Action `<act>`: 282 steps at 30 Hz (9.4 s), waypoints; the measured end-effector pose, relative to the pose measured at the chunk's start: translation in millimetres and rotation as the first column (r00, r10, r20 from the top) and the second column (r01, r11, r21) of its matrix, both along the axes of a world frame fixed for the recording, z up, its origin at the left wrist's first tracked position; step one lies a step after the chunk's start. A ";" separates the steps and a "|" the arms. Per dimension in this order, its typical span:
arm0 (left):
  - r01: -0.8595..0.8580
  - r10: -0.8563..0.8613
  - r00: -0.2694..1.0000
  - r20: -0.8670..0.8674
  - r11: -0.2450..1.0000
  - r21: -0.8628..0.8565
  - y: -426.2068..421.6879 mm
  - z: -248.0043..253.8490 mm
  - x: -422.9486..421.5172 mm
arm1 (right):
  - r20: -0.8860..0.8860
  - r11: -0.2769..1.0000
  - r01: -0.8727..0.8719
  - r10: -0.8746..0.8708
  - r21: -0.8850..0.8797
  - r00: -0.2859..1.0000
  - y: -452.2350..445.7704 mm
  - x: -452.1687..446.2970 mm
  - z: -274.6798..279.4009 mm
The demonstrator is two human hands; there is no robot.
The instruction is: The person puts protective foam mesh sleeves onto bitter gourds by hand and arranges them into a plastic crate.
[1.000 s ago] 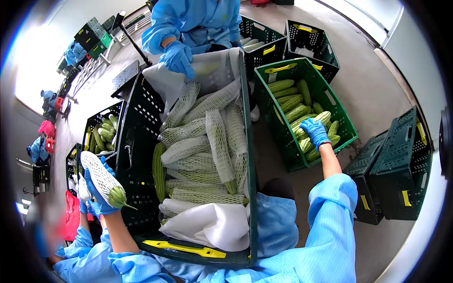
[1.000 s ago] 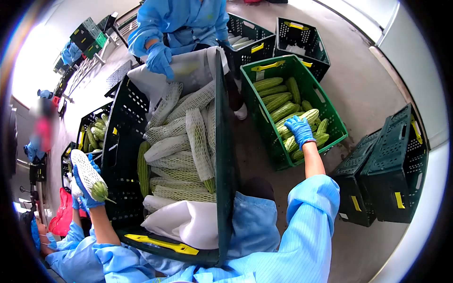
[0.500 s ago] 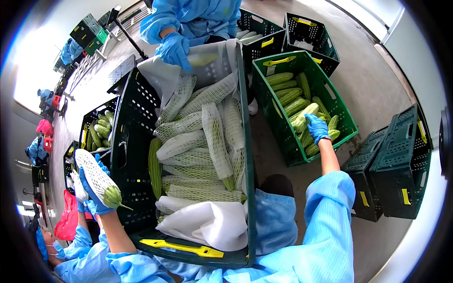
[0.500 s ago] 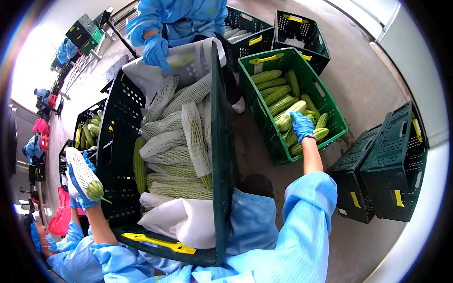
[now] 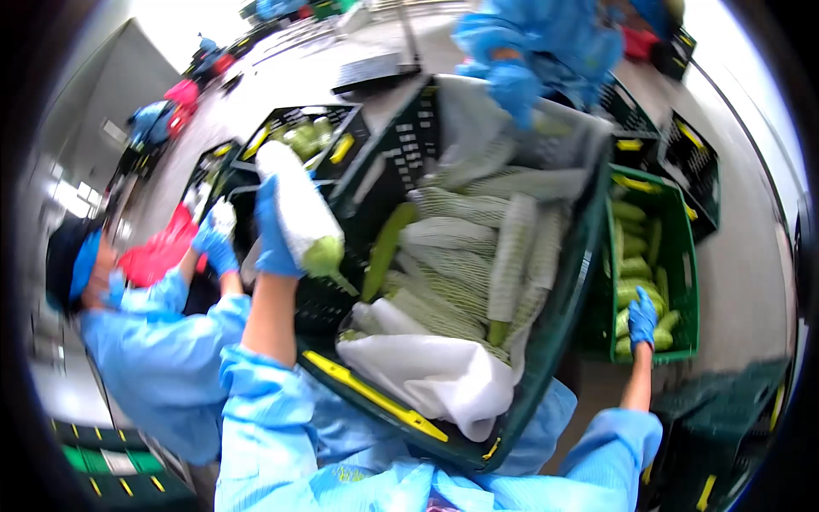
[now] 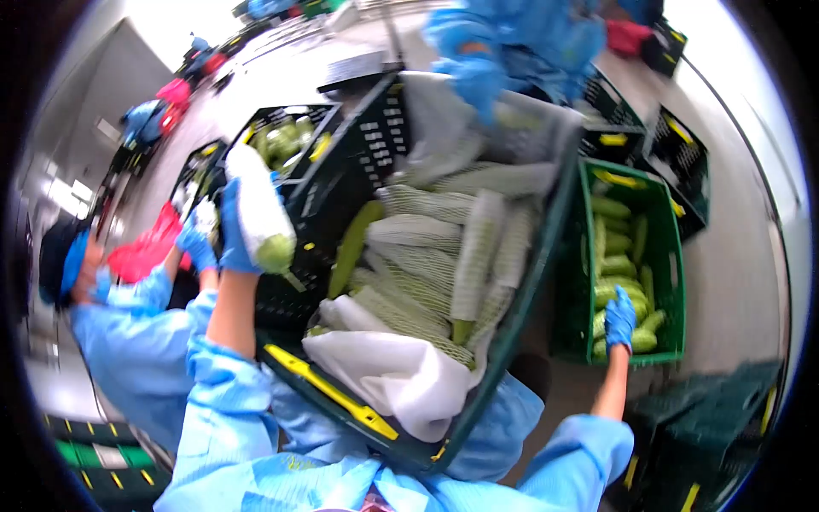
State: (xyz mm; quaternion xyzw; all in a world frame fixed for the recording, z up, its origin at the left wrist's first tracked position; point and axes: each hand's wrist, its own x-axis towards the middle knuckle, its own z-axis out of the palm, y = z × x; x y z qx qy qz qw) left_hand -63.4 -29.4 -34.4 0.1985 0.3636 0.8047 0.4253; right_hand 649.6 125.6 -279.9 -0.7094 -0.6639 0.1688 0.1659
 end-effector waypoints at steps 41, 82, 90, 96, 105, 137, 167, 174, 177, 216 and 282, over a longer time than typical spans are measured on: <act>0.187 -0.418 0.854 0.309 0.803 0.566 -9.7 32.1 25.5 | -0.915 0.489 -0.861 0.265 -0.144 0.303 -113.6 -471.3 274.7; -0.161 0.001 0.948 0.320 0.866 0.474 0.2 9.2 -25.0 | -0.518 0.553 -0.833 0.713 0.004 0.472 -128.2 -473.3 311.1; -0.302 0.084 0.942 0.324 0.635 0.711 13.3 -37.9 -83.6 | -0.182 0.558 -0.772 0.829 0.303 0.528 -69.6 -439.2 290.1; -0.755 0.692 0.632 0.350 0.651 0.077 -21.6 5.9 -62.9 | -0.048 0.534 -0.657 0.794 0.531 0.606 -47.0 -419.0 299.0; -0.664 0.603 0.715 0.354 0.744 0.074 -27.7 28.2 -52.9 | -0.902 0.820 -0.569 0.287 0.057 0.323 -47.9 -414.2 322.0; 0.337 -0.346 0.935 -0.078 0.936 -0.104 -3.2 48.4 57.4 | -0.926 0.581 -0.804 0.220 -0.129 0.307 -92.6 -475.4 273.4; 0.308 -0.337 0.938 -0.081 0.918 -0.251 10.6 34.9 51.0 | -0.982 0.515 -0.836 -0.113 -0.189 0.153 -91.0 -463.9 287.7; 0.442 -0.456 0.887 -0.068 0.883 -0.157 24.7 7.7 26.3 | -0.960 0.322 -0.925 -0.252 -0.203 0.123 -98.7 -459.0 294.9; 0.453 -0.463 0.881 0.099 0.884 0.112 19.3 22.8 29.8 | -0.958 0.252 -0.943 -0.239 -0.218 0.158 -104.9 -459.5 297.0; 0.140 -0.150 0.983 0.102 0.985 0.102 -0.3 35.3 -2.6 | -0.978 0.221 -0.965 0.117 -0.141 0.170 -106.0 -458.7 299.1; -0.207 0.124 0.886 0.446 0.968 0.142 -10.9 2.2 -48.0 | -0.994 0.403 -0.910 0.007 -0.095 0.107 -103.8 -459.9 289.3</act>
